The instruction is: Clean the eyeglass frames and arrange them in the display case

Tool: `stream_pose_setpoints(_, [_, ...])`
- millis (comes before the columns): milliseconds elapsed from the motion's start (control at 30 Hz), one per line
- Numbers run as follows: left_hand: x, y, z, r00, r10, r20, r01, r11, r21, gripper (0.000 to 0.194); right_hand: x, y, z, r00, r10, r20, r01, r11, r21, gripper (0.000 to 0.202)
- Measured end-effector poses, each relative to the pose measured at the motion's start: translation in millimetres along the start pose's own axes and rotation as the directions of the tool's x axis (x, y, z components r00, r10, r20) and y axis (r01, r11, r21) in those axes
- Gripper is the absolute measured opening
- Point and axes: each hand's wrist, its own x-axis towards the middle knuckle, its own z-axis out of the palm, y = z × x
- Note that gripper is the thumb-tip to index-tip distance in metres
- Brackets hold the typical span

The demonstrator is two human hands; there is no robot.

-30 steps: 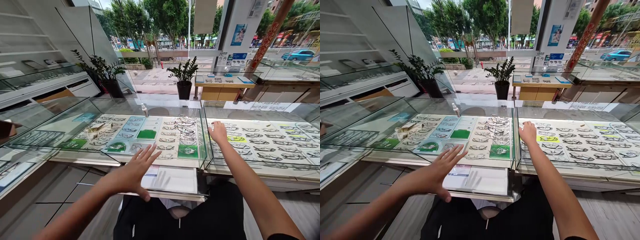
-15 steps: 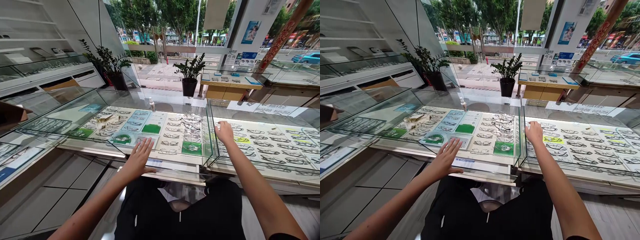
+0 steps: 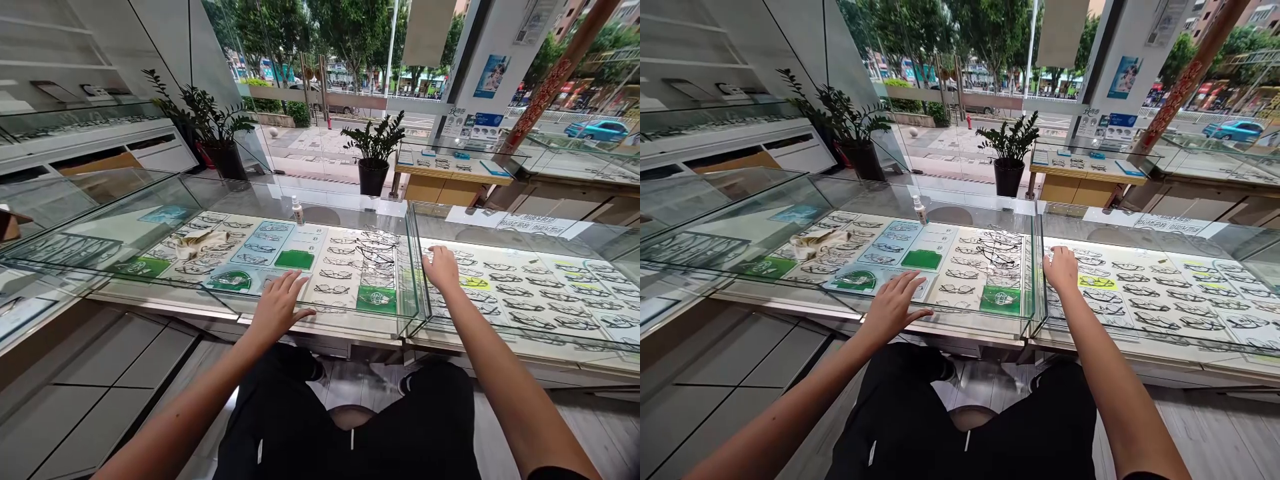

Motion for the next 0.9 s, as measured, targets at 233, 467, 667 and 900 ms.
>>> stream_pose_setpoints(233, [3.4, 2.6, 3.9, 0.999, -0.041, -0.036, 0.042, 0.999, 0.029, 0.061, -0.2, -2.1, -0.3, 1.0, 0.016, 0.004, -0.016, 1.0, 0.002, 0.044])
stream_pose_setpoints(467, [70.8, 13.5, -47.7, 0.975, 0.124, 0.182, -0.078, 0.967, -0.243, 0.069, 0.3, -5.8, -1.6, 1.0, 0.017, -0.01, -0.017, 1.0, -0.016, 0.042])
stream_pose_setpoints(667, [205.5, 75.8, -39.7, 0.966, 0.222, 0.134, -0.201, 0.968, -0.153, 0.044, 1.4, -8.8, -4.7, 0.999, 0.031, -0.016, -0.032, 0.999, -0.03, 0.04])
stream_pose_setpoints(900, [271.9, 97.2, 2.9, 0.933, 0.296, 0.203, -0.267, 0.951, -0.156, 0.038, 2.8, -13.8, -5.9, 0.999, 0.04, -0.03, -0.041, 0.998, -0.042, 0.036])
